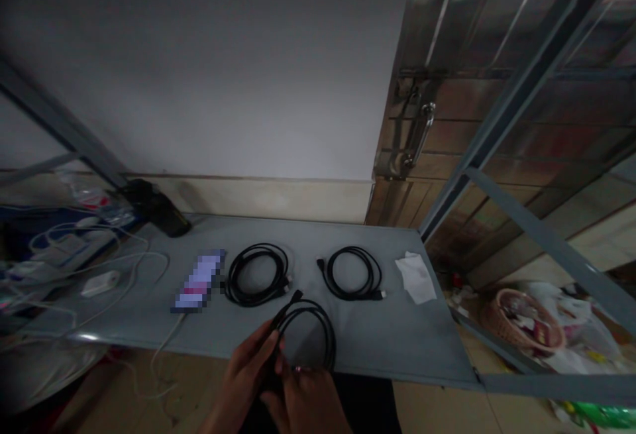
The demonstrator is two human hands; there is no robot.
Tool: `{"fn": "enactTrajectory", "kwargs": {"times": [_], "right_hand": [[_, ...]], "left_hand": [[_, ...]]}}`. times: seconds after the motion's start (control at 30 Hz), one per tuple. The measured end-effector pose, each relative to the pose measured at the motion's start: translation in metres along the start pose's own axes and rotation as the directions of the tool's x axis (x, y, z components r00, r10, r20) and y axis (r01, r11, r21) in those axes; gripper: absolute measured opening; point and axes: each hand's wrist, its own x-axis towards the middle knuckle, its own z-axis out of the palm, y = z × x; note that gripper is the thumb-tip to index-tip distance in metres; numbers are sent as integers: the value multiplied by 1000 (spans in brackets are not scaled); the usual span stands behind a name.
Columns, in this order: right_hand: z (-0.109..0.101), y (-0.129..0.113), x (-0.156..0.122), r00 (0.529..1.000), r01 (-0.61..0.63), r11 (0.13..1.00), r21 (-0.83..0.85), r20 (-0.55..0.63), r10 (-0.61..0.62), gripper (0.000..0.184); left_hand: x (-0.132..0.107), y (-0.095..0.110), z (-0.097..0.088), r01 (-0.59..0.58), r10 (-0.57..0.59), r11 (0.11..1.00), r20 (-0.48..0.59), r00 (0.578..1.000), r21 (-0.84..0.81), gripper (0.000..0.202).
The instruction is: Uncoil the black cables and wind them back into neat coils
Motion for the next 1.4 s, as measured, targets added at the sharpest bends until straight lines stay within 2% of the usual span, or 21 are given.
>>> {"fn": "enactTrajectory", "kwargs": {"times": [0.1,0.2,0.27,0.33,0.4,0.47,0.5,0.57,0.63,0.73,0.87,0.93,1.0,1.13,1.2,1.27,1.33,1.4], "right_hand": [[-14,5,21,994,96,994,-52,-43,-98,25],[-33,10,61,982,154,980,-130,-89,-166,14],[-40,14,94,976,177,973,-148,-102,-193,9],[-39,17,126,973,190,971,-145,-103,-206,6],[-31,20,152,974,193,973,-129,-94,-206,9],[-19,23,168,978,176,978,-112,-95,-187,11],[-15,25,172,980,162,981,-103,-100,-172,14],[-9,31,171,984,126,989,-81,-114,-135,30],[-11,44,161,987,75,996,-57,-137,-82,43],[-24,80,134,978,-39,997,-73,-205,23,42],[-46,145,89,952,-167,966,-199,-288,106,44],[-53,170,69,953,-169,959,-226,-287,100,38],[-56,181,54,961,-151,958,-245,-263,85,27],[-50,175,43,965,-134,937,-323,-256,49,25],[-44,163,42,964,-129,931,-342,-262,37,29],[-38,149,41,961,-131,936,-327,-273,39,33],[-34,132,38,952,-129,955,-268,-302,44,34],[-33,113,34,939,-109,980,-166,-339,47,30]], "left_hand": [[12,19,2,-55,53,994,-22,998,-94,64],[33,41,-7,-190,180,977,-101,979,-101,56],[54,54,-21,-308,311,950,-121,943,45,48],[77,64,-41,-397,449,857,-98,888,328,46],[100,68,-61,-404,563,678,-80,823,614,48],[119,65,-77,-360,641,530,-84,763,768,53],[126,61,-82,-343,663,495,-93,743,799,55],[133,50,-89,-333,708,451,-104,698,828,58],[131,41,-90,-331,775,348,-70,628,877,59],[117,35,-86,-337,850,150,54,524,929,55],[89,36,-76,-436,835,-20,255,488,900,48],[77,32,-70,-489,810,-60,329,486,870,45],[66,22,-63,-532,790,-47,357,498,846,42],[48,-2,-46,-591,758,90,330,563,801,34],[41,-12,-37,-602,722,201,298,624,772,30],[35,-19,-27,-587,639,349,273,719,730,27],[30,-23,-16,-524,493,508,268,828,683,28],[26,-25,-4,-438,348,630,271,897,641,37]]}}
